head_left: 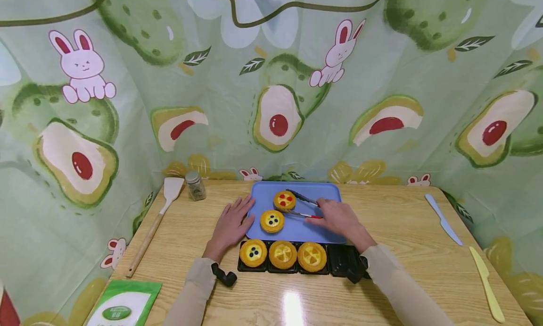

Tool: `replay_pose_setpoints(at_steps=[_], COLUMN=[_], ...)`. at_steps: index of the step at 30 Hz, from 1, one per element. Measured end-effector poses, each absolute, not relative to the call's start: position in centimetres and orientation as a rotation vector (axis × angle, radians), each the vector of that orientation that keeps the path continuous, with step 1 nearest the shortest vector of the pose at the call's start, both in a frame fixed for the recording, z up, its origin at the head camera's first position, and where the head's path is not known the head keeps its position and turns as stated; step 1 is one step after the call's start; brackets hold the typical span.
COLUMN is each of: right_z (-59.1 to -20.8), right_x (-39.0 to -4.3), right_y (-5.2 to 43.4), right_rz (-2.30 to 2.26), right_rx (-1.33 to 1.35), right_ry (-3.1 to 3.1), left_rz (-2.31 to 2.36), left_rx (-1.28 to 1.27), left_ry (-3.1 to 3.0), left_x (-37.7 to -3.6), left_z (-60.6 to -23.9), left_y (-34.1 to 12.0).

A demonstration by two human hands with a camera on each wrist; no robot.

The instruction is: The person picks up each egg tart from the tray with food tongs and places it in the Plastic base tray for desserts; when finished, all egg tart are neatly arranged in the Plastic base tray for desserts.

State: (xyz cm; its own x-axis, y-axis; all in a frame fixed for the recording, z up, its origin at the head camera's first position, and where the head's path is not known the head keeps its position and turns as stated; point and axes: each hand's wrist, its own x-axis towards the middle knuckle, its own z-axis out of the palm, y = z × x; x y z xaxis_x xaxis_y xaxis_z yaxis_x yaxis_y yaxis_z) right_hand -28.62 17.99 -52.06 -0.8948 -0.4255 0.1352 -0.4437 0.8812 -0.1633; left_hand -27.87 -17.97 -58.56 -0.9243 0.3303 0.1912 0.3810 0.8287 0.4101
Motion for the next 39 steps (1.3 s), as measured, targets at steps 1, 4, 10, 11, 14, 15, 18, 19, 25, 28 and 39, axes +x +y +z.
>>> replay_pose_setpoints(at_steps=[1,4,10,11,14,15,18,19,25,28,39], right_z=[-52.1,-52.1,-52.1,-52.0,-52.0,-52.0,-52.0,-52.0,-51.6,-51.5,-50.3], right_x=[-28.6,-28.6,-28.6,-28.5,-28.4,-28.3,-28.0,-27.9,-27.3,-26.9,-25.2], right_y=[18.0,17.9,18.0,18.1,18.3,18.3,18.5,18.6,18.9,19.4,20.7], right_rz=[0.297,0.307,0.336,0.339,0.341,0.342,0.344,0.344,0.411,0.455,0.466], right_rx=[0.685,0.685,0.696,0.698,0.711,0.715,0.727,0.73,0.711,0.692,0.679], right_ry=[-2.954,-2.958,-2.941,-2.936,-2.93,-2.932,-2.943,-2.947,-2.942,-2.924,-2.903], left_rz=[-0.68,-0.676,-0.69,-0.688,-0.69,-0.691,-0.694,-0.696,-0.685,-0.691,-0.701], left_rx=[-0.564,-0.563,-0.561,-0.557,-0.559,-0.56,-0.562,-0.562,-0.552,-0.554,-0.558], left_ry=[-2.901,-2.906,-2.905,-2.909,-2.906,-2.906,-2.906,-2.905,-2.903,-2.903,-2.896], left_x=[-27.9,-27.9,-27.9,-27.9,-27.9,-27.9,-27.9,-27.9,-27.9,-27.8,-27.8], left_z=[-58.6,-58.5,-58.5,-58.5,-58.4,-58.4,-58.4,-58.4,-58.4,-58.4,-58.6], left_y=[-18.0,-17.9,-17.9,-17.8,-17.8,-17.8,-17.8,-17.8,-17.7,-17.7,-17.8])
